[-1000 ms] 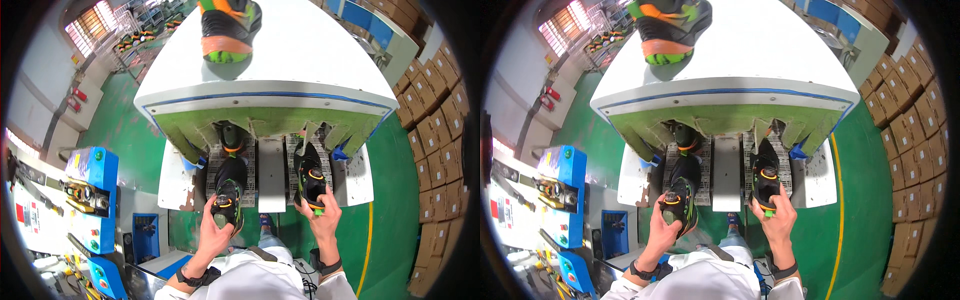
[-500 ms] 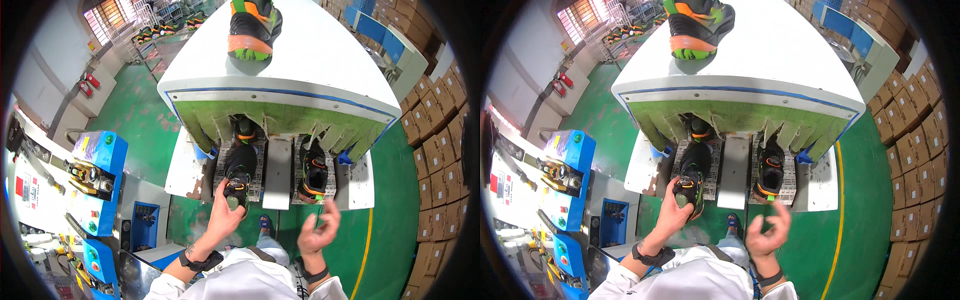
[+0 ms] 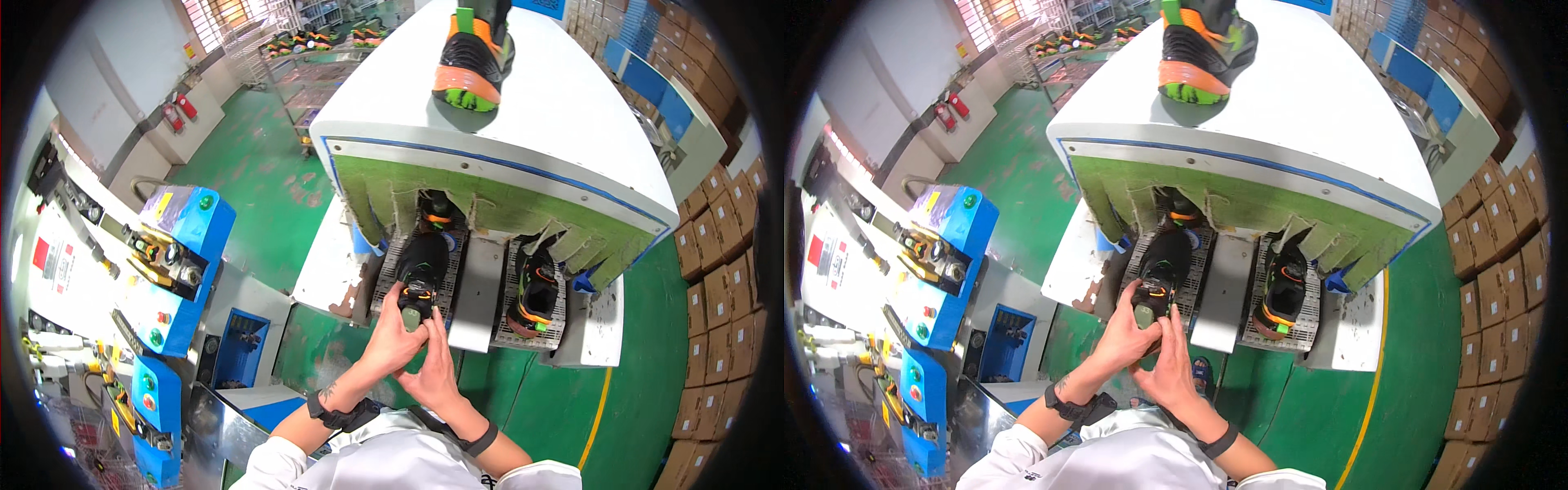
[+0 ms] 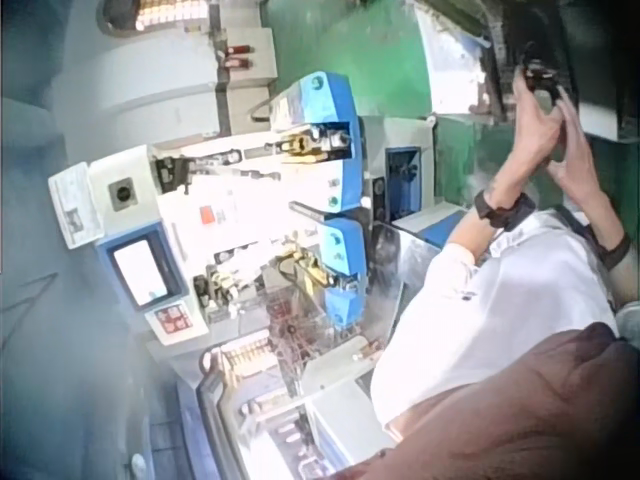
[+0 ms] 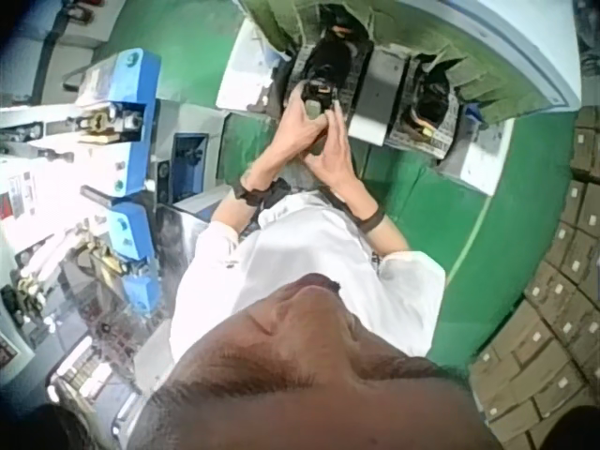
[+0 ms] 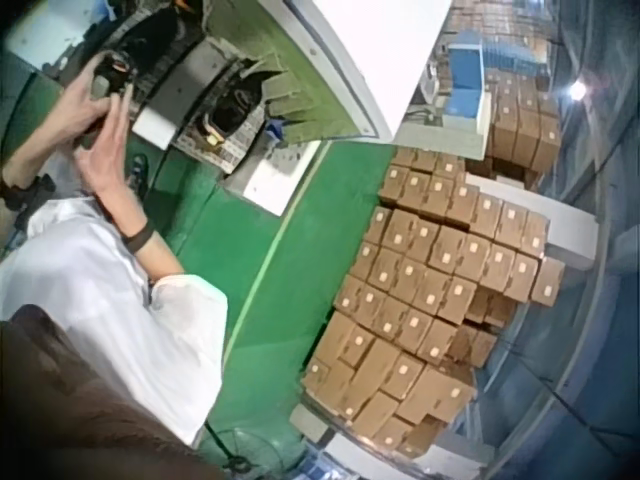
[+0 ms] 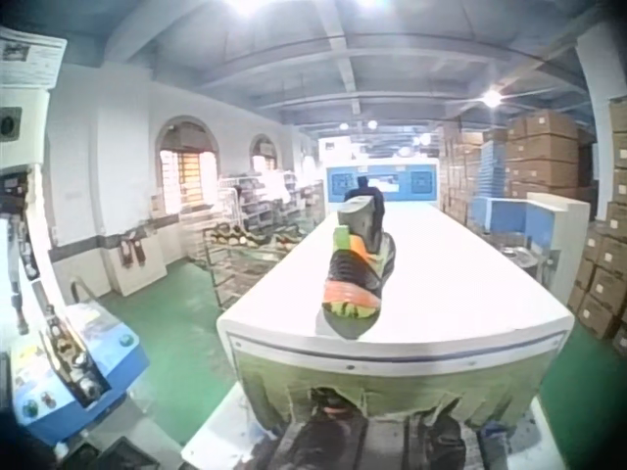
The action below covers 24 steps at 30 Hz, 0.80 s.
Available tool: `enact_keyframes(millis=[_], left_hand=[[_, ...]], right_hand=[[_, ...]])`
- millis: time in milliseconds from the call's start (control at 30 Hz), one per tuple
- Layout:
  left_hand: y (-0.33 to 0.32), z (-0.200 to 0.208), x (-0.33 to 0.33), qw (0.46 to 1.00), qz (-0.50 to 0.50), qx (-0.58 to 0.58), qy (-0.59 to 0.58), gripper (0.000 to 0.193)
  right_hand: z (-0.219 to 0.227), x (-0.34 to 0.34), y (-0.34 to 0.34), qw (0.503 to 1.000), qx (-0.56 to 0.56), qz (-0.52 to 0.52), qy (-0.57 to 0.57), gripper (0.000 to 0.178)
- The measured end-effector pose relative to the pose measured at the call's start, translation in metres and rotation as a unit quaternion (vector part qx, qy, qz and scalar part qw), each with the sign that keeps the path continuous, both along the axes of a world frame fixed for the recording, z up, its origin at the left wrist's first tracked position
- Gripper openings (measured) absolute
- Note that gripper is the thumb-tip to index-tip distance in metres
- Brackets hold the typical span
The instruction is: Operating industrial machinery to shape and process athletic shoes.
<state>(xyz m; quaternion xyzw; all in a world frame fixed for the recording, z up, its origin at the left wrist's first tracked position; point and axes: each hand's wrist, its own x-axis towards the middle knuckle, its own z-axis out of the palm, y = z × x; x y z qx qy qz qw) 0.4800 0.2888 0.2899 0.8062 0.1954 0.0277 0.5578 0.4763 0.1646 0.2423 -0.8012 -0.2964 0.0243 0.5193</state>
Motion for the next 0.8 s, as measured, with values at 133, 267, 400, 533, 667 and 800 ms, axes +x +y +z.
enact_keyframes(millis=[133, 267, 400, 533, 667, 800], left_hand=[[0.007, 0.006, -0.011, 0.995, -0.020, -0.100, -0.023, 0.088], [0.009, -0.006, -0.021, 0.995, -0.036, -0.054, -0.070, 0.086], [0.005, -0.012, -0.039, 0.994, -0.037, -0.021, -0.100, 0.081], [-0.001, -0.019, -0.055, 0.984, -0.007, -0.069, -0.162, 0.073], [-0.003, -0.026, -0.078, 0.982, -0.014, -0.075, -0.174, 0.069], [0.000, -0.028, -0.093, 0.954, 0.000, -0.255, -0.157, 0.068]], right_hand=[[-0.003, 0.000, 0.004, 1.000, -0.003, -0.026, 0.000, 0.092], [-0.006, 0.008, 0.004, 0.999, -0.009, -0.033, -0.026, 0.092], [0.000, 0.012, 0.005, 0.998, 0.011, -0.041, -0.039, 0.090], [0.006, 0.012, 0.013, 0.991, 0.022, -0.095, -0.091, 0.081], [0.009, 0.011, 0.023, 0.989, 0.044, -0.100, -0.102, 0.082], [0.001, 0.013, 0.030, 0.988, 0.091, -0.106, -0.059, 0.083]])
